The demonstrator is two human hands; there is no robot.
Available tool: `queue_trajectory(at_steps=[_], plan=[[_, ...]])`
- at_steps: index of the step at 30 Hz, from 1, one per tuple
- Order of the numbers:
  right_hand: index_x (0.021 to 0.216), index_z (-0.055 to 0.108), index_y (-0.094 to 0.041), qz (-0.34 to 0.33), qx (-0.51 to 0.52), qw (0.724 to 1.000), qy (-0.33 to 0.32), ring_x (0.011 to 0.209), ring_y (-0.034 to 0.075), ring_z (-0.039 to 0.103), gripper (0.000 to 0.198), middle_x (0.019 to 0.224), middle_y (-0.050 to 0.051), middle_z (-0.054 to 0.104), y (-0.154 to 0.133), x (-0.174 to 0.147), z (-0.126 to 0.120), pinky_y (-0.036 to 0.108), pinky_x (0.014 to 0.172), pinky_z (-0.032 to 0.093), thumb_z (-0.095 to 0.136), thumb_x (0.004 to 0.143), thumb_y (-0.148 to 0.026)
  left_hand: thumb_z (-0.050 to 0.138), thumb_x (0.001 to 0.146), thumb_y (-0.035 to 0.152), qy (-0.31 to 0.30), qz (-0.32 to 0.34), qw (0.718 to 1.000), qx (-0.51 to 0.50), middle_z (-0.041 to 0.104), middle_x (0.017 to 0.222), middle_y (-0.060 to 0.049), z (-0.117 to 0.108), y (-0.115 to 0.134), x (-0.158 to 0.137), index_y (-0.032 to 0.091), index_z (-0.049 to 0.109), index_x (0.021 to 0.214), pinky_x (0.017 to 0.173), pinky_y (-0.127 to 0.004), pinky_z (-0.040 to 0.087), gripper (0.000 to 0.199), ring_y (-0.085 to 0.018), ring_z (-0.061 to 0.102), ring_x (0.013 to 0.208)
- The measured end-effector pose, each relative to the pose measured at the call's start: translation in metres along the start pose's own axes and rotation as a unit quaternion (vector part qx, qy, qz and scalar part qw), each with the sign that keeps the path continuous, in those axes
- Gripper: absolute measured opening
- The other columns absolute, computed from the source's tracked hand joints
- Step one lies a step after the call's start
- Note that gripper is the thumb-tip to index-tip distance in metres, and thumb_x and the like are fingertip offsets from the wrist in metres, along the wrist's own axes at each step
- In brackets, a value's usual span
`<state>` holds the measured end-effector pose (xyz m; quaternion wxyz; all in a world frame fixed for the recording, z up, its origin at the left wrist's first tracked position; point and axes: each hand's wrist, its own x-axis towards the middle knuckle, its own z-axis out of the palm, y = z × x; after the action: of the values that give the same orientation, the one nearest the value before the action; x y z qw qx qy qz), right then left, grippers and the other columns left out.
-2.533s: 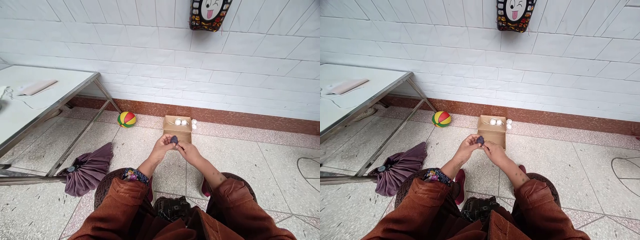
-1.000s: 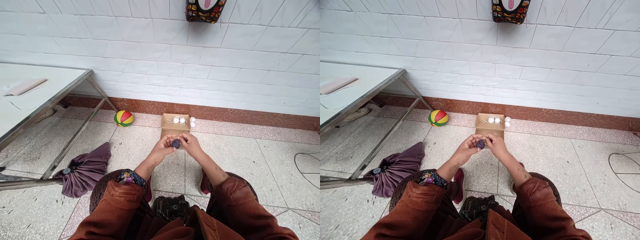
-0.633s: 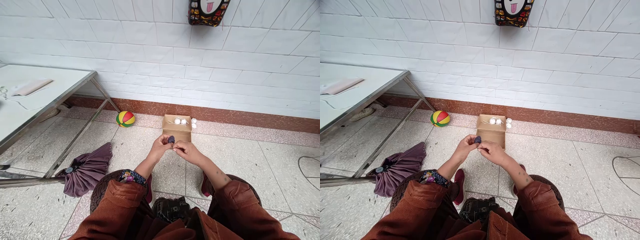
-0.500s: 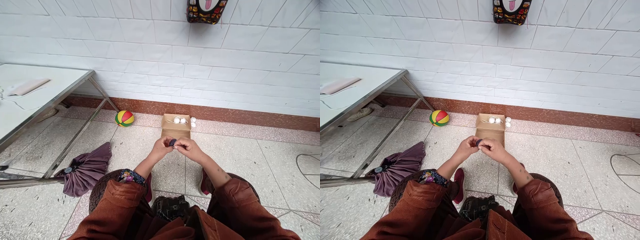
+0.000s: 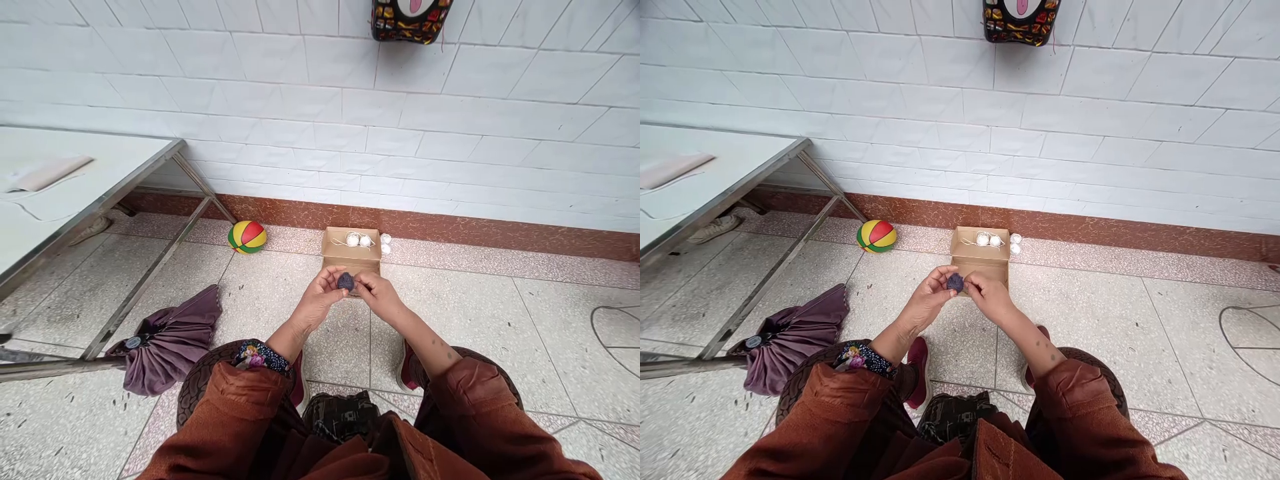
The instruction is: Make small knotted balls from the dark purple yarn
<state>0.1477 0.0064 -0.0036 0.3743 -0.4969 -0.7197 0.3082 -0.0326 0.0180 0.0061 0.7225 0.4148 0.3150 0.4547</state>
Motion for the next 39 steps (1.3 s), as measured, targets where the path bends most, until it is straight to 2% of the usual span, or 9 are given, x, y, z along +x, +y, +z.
queue_trajectory(at_steps=[5, 8, 14, 18, 20, 24, 28, 33, 39], plan=[[0.088, 0.062, -0.021, -0.053, -0.005, 0.996, -0.066, 0.078, 0.016, 0.06, 0.013, 0.084, 0.002, 0.064, -0.012, -0.004, -0.001, 0.028, 0.074, 0.045, 0.051, 0.095, -0.023, 0.078, 0.064, 0.016, 0.083, 0.015, 0.996, 0.033, 0.061, 0.092, 0.0, -0.005, -0.004, 0.006, 0.019, 0.057, 0.106, 0.084, -0.027, 0.041, 0.047, -0.012, 0.056, 0.087], [0.088, 0.063, -0.021, -0.082, 0.017, 0.992, -0.093, 0.075, 0.015, 0.06, 0.012, 0.082, 0.002, 0.064, -0.021, -0.005, -0.007, 0.027, 0.072, 0.045, 0.053, 0.094, -0.023, 0.077, 0.062, 0.015, 0.093, 0.0, 0.99, 0.11, 0.06, 0.089, 0.002, -0.009, -0.007, 0.008, 0.019, 0.054, 0.107, 0.08, -0.028, 0.042, 0.05, -0.011, 0.056, 0.08], [0.086, 0.066, -0.021, -0.075, 0.043, 0.996, -0.02, 0.076, 0.016, 0.061, 0.014, 0.08, 0.002, 0.065, -0.021, -0.001, -0.017, 0.028, 0.072, 0.046, 0.056, 0.093, -0.028, 0.074, 0.061, 0.01, -0.025, -0.01, 0.975, 0.221, 0.054, 0.088, 0.003, -0.005, -0.011, 0.005, 0.021, 0.047, 0.119, 0.068, -0.026, 0.041, 0.065, -0.01, 0.054, 0.072], [0.084, 0.065, -0.021, -0.016, 0.054, 0.997, 0.047, 0.073, 0.016, 0.059, 0.013, 0.078, 0.001, 0.065, -0.009, 0.002, -0.012, 0.027, 0.069, 0.045, 0.055, 0.091, -0.025, 0.072, 0.066, 0.009, -0.118, 0.009, 0.977, 0.178, 0.056, 0.091, 0.002, 0.001, -0.006, 0.0, 0.024, 0.042, 0.129, 0.074, -0.028, 0.043, 0.071, -0.012, 0.056, 0.08], [0.082, 0.063, -0.02, 0.017, 0.061, 0.997, 0.049, 0.068, 0.015, 0.058, 0.014, 0.074, 0.0, 0.064, -0.004, 0.002, -0.009, 0.026, 0.065, 0.043, 0.054, 0.091, -0.025, 0.073, 0.069, 0.011, -0.128, 0.01, 0.982, 0.136, 0.057, 0.093, 0.001, 0.003, -0.003, -0.001, 0.025, 0.043, 0.131, 0.075, -0.028, 0.042, 0.07, -0.012, 0.057, 0.082], [0.083, 0.062, -0.021, 0.048, 0.042, 0.998, 0.027, 0.064, 0.015, 0.055, 0.013, 0.071, -0.001, 0.06, 0.001, 0.0, -0.004, 0.026, 0.062, 0.04, 0.053, 0.091, -0.025, 0.076, 0.07, 0.013, -0.069, 0.01, 0.996, 0.064, 0.059, 0.095, 0.001, 0.003, -0.001, 0.0, 0.026, 0.049, 0.127, 0.077, -0.026, 0.042, 0.064, -0.012, 0.056, 0.085], [0.083, 0.061, -0.021, 0.006, -0.007, 1.0, 0.002, 0.074, 0.017, 0.057, 0.012, 0.078, 0.0, 0.062, -0.001, -0.003, -0.002, 0.028, 0.07, 0.042, 0.052, 0.092, -0.022, 0.077, 0.068, 0.015, 0.004, 0.02, 1.0, 0.018, 0.06, 0.097, 0.0, 0.001, -0.004, 0.003, 0.023, 0.057, 0.116, 0.084, -0.028, 0.042, 0.053, -0.012, 0.056, 0.09], [0.089, 0.063, -0.021, -0.043, -0.007, 0.998, -0.05, 0.077, 0.016, 0.059, 0.01, 0.083, 0.001, 0.064, -0.012, -0.006, -0.003, 0.027, 0.072, 0.044, 0.054, 0.092, -0.02, 0.076, 0.064, 0.015, 0.082, 0.016, 0.994, 0.072, 0.061, 0.094, 0.0, -0.004, -0.008, 0.008, 0.02, 0.056, 0.107, 0.082, -0.028, 0.042, 0.047, -0.012, 0.056, 0.085], [0.087, 0.065, -0.021, -0.095, 0.027, 0.994, -0.042, 0.075, 0.016, 0.06, 0.012, 0.08, 0.002, 0.064, -0.021, -0.004, -0.013, 0.027, 0.071, 0.045, 0.056, 0.094, -0.026, 0.075, 0.058, 0.013, 0.03, -0.015, 0.973, 0.23, 0.055, 0.087, 0.003, -0.004, -0.012, 0.007, 0.02, 0.051, 0.113, 0.068, -0.027, 0.041, 0.061, -0.01, 0.053, 0.07]])
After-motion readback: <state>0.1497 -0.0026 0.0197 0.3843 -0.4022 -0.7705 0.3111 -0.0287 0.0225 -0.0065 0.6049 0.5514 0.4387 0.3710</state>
